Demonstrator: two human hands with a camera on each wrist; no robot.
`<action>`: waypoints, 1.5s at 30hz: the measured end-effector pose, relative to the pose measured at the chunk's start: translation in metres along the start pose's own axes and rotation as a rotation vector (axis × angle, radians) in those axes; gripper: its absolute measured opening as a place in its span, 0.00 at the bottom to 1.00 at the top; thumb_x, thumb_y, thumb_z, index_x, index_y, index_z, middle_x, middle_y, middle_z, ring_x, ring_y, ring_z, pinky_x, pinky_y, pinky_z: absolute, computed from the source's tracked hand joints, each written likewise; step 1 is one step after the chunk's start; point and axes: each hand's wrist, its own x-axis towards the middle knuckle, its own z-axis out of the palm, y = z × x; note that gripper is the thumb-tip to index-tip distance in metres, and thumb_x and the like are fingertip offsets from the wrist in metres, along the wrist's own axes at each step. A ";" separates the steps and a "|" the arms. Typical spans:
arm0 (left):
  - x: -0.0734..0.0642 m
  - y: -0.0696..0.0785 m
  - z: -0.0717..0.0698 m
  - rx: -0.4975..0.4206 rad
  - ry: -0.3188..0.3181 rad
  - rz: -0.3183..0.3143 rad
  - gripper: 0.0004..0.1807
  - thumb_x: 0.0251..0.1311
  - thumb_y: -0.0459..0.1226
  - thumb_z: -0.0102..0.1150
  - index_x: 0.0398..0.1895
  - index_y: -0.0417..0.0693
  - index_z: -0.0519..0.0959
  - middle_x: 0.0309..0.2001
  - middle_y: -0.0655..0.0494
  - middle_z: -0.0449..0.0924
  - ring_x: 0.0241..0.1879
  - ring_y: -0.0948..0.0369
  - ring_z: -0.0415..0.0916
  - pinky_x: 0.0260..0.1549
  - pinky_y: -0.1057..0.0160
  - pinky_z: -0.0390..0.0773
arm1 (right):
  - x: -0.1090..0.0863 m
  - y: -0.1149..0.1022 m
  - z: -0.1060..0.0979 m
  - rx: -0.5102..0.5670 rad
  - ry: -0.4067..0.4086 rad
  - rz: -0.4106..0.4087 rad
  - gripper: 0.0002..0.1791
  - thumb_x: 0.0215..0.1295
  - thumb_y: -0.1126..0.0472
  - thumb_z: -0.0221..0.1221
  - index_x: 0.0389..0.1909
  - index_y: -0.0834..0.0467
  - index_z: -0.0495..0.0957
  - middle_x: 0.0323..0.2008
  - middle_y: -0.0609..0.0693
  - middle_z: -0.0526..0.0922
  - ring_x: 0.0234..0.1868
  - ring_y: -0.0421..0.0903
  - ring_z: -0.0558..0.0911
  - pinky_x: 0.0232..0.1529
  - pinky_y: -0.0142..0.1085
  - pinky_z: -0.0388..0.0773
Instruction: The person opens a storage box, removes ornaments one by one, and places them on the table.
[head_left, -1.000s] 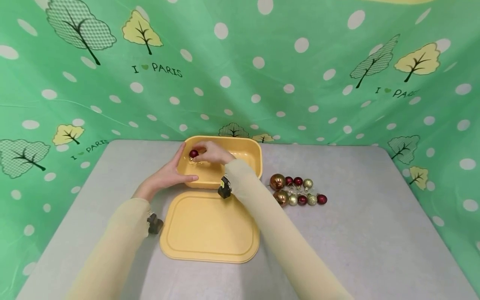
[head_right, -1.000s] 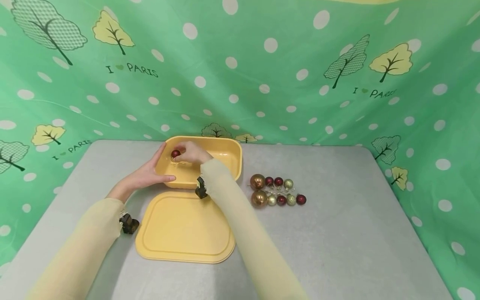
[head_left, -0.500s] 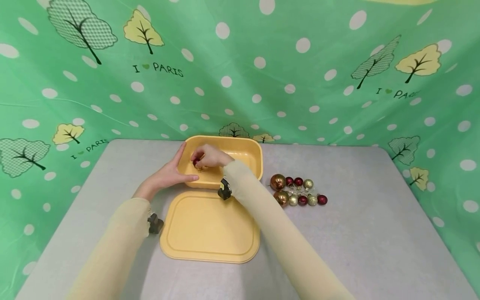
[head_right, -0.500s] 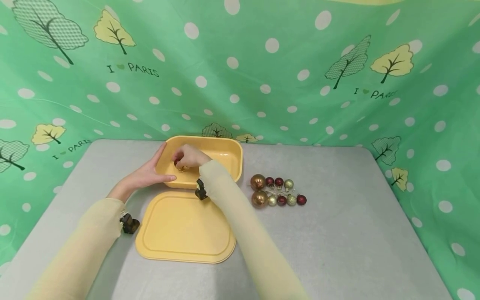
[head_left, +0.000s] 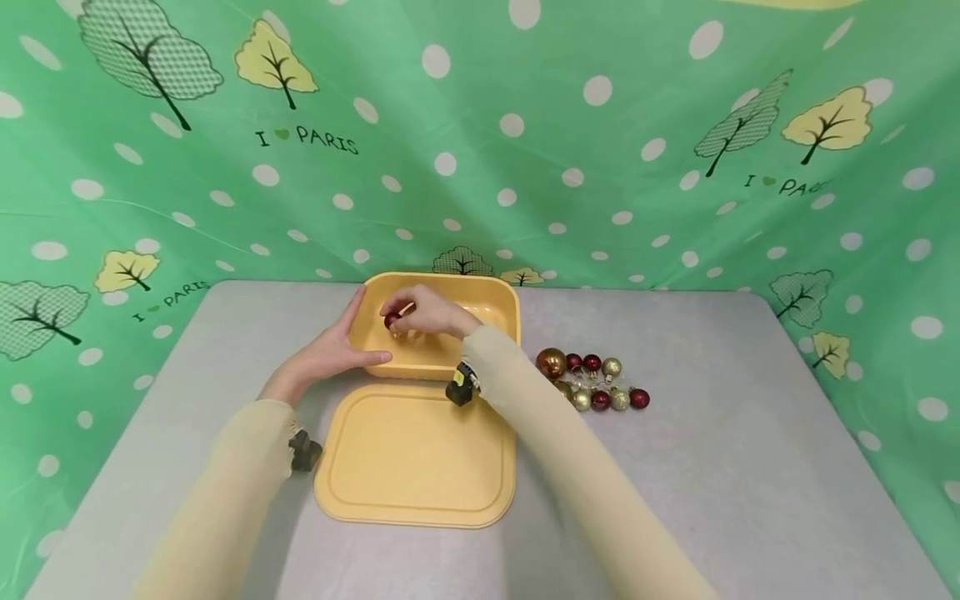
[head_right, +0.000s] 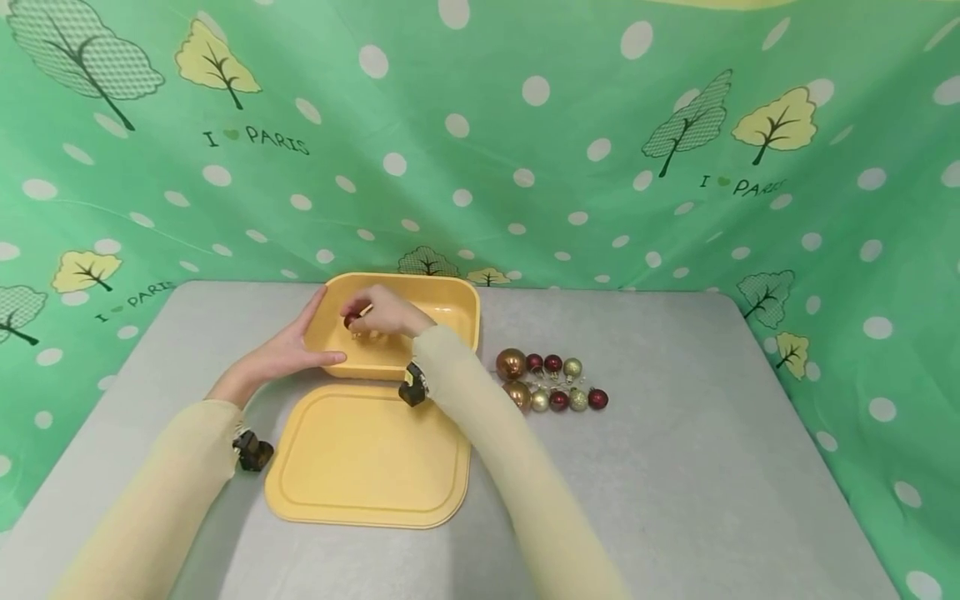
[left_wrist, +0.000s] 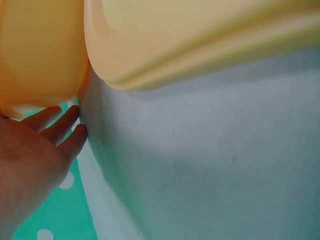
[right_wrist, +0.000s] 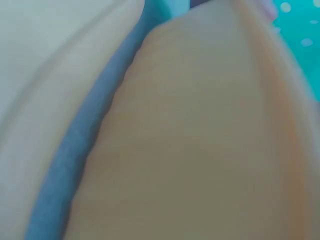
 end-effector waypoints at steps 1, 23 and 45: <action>0.000 0.000 0.000 -0.003 0.000 0.004 0.66 0.54 0.43 0.70 0.76 0.60 0.23 0.76 0.40 0.27 0.72 0.40 0.36 0.66 0.39 0.46 | -0.003 -0.001 -0.001 0.005 0.004 -0.013 0.16 0.61 0.74 0.60 0.51 0.70 0.78 0.44 0.57 0.82 0.43 0.46 0.79 0.39 0.36 0.79; -0.002 0.001 0.000 -0.016 0.007 0.025 0.67 0.53 0.42 0.71 0.76 0.59 0.23 0.75 0.38 0.29 0.72 0.40 0.38 0.67 0.41 0.46 | -0.080 -0.012 -0.013 -0.016 0.088 -0.113 0.14 0.61 0.71 0.62 0.49 0.67 0.79 0.43 0.53 0.83 0.45 0.46 0.80 0.46 0.33 0.78; -0.002 0.001 0.001 -0.007 0.009 0.033 0.67 0.52 0.41 0.71 0.76 0.56 0.24 0.75 0.39 0.27 0.72 0.40 0.34 0.67 0.40 0.42 | -0.169 -0.007 -0.033 0.059 0.213 -0.118 0.16 0.61 0.70 0.61 0.50 0.65 0.79 0.44 0.54 0.82 0.46 0.49 0.79 0.44 0.43 0.78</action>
